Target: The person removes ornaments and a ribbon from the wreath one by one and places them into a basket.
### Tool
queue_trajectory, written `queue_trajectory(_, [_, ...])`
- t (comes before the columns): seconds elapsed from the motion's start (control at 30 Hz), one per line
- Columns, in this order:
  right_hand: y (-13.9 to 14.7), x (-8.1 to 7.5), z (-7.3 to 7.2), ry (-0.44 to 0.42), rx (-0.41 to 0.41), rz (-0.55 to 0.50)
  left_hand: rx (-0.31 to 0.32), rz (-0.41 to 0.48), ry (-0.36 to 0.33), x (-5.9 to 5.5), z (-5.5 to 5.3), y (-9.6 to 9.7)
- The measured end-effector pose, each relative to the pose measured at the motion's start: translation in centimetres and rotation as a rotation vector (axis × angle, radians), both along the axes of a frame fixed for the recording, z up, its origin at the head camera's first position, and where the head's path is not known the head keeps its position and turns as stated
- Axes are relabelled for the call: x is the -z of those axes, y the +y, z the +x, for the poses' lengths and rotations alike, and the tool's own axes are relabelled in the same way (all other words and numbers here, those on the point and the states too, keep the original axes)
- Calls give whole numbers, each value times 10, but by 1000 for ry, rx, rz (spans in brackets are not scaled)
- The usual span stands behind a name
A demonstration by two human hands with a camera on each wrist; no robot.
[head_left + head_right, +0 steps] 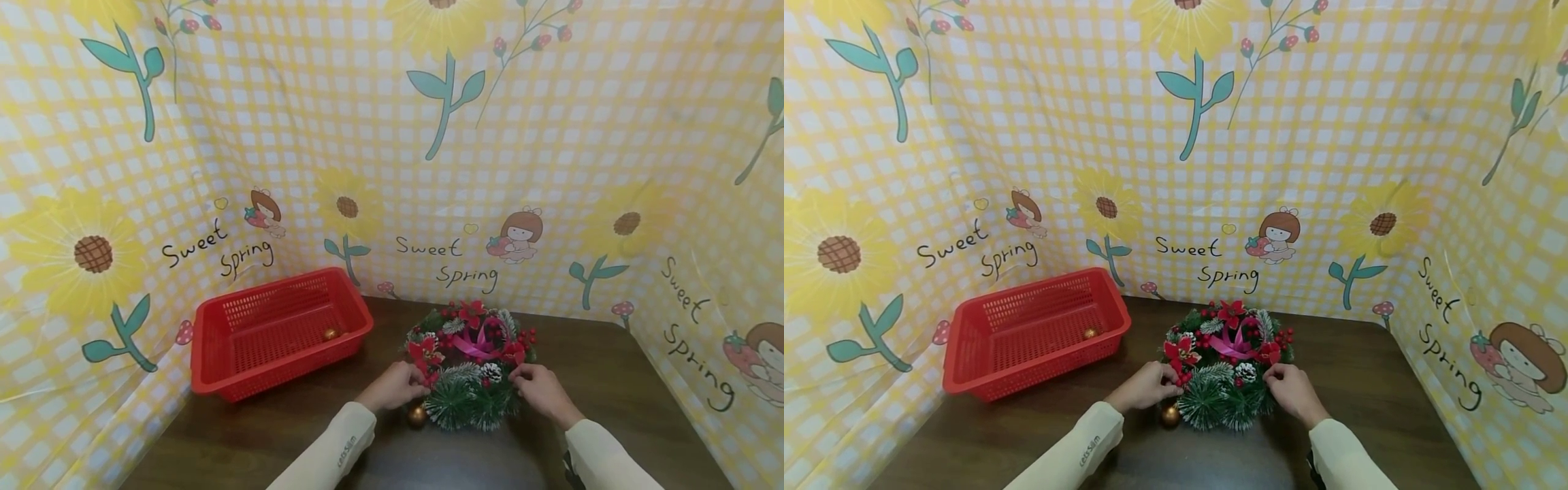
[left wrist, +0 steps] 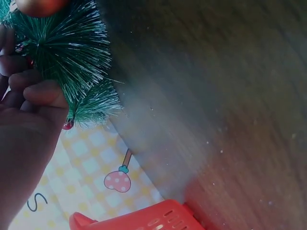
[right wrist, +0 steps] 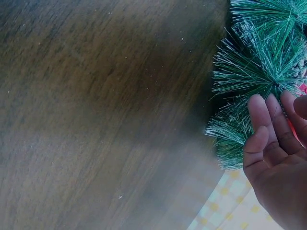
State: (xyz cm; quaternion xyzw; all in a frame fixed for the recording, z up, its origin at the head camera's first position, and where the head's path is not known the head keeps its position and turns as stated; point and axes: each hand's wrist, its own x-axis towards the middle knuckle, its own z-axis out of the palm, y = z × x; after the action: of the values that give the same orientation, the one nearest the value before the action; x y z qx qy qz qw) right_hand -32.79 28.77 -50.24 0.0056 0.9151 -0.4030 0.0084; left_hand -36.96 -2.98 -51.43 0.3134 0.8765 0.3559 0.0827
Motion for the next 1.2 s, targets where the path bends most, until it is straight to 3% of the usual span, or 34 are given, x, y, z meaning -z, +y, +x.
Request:
queue_trajectory(0.27, [1,2,-2,15,-5,15,22,7,14,1,-2,-2])
queue_trajectory(0.37, [2,3,-3,17,-6,20,17,20,-12,-2,-2,-4])
queue_trajectory(0.6, [1,2,-3,17,0,14,-16,43,21,-10,-3,-10])
queue_trajectory(0.87, [1,3,-1,18,-9,22,-19,100,-22,-16,-3,-12])
queue_trajectory(1.2, [1,5,-3,10,-4,16,-39,120,31,-14,-5,-11])
